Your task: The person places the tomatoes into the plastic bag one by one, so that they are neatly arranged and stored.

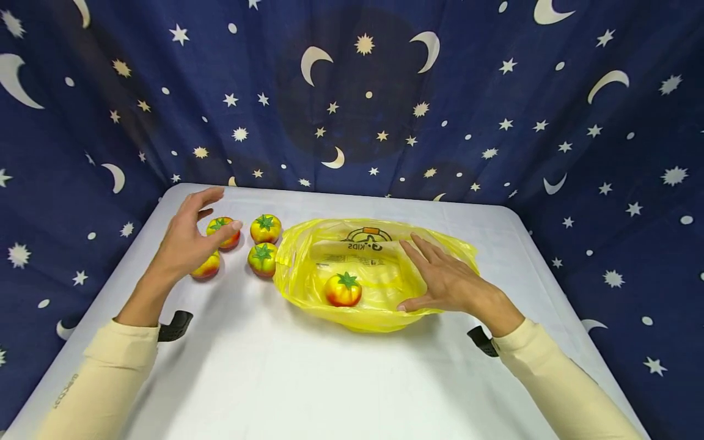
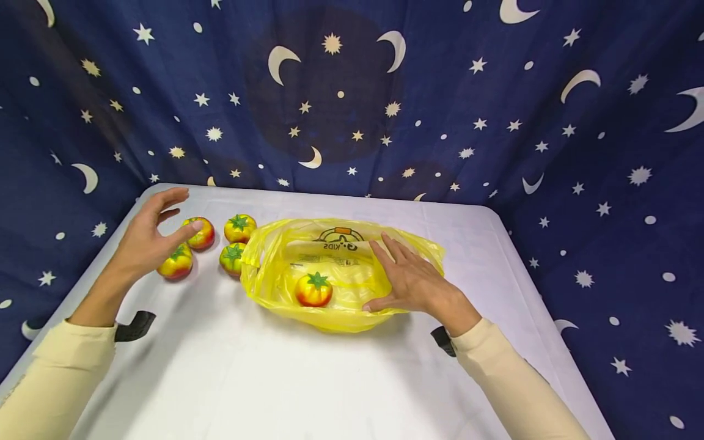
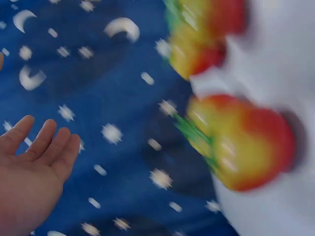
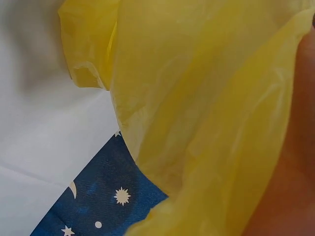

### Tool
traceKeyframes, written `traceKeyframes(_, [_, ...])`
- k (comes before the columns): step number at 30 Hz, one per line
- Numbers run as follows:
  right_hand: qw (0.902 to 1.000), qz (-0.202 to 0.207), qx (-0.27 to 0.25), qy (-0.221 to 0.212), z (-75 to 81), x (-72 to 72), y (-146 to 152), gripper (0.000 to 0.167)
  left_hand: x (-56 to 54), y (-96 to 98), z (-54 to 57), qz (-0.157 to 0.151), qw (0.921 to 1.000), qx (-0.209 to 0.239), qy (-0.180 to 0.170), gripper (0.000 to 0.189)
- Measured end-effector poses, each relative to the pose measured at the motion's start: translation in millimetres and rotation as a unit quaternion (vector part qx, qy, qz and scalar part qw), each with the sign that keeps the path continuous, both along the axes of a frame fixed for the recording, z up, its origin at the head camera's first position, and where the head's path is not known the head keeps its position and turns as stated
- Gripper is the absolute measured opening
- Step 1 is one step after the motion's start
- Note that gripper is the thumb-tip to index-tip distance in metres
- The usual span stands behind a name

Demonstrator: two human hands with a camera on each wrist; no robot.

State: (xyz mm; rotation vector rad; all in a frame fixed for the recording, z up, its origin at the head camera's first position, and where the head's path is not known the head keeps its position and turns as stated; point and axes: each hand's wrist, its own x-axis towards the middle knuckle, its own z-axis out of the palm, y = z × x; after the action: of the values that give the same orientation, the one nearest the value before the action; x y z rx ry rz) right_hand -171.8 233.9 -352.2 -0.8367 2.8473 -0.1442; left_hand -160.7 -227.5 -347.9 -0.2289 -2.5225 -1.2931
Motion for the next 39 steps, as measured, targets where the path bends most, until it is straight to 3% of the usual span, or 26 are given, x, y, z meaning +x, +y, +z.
traceKeyframes(3, [1.0, 0.0, 0.0, 0.001, 1.2, -0.3, 0, 0.131, -4.0, -26.2, -14.3, 0.04, 0.998, -0.031, -0.039, 0.077])
traceKeyframes(8, [1.0, -0.002, -0.002, -0.002, 1.1, -0.4, -1, 0.131, -8.3, -60.1, -47.5, 0.074, 0.9913, -0.04, -0.101, 0.086])
traceKeyframes(12, [1.0, -0.001, -0.006, -0.003, -1.1, 0.5, -1, 0.131, -9.3, -72.4, -70.2, 0.075, 0.9888, -0.025, -0.127, 0.088])
traceKeyframes(19, [1.0, 0.0, -0.006, 0.004, 0.2, 1.3, 1, 0.13, -13.3, -72.7, -92.5, 0.051, 0.9879, 0.007, -0.147, 0.089])
traceKeyframes(26, [1.0, -0.001, -0.008, -0.001, -1.9, 2.4, 2, 0.13, -15.8, -69.9, -104.7, 0.046, 0.9798, 0.006, -0.194, 0.097])
traceKeyframes(39, [0.9999, -0.002, -0.012, 0.006, -2.2, 2.2, 1, 0.131, -18.4, -66.2, -108.6, 0.028, 0.9773, -0.005, -0.21, 0.107])
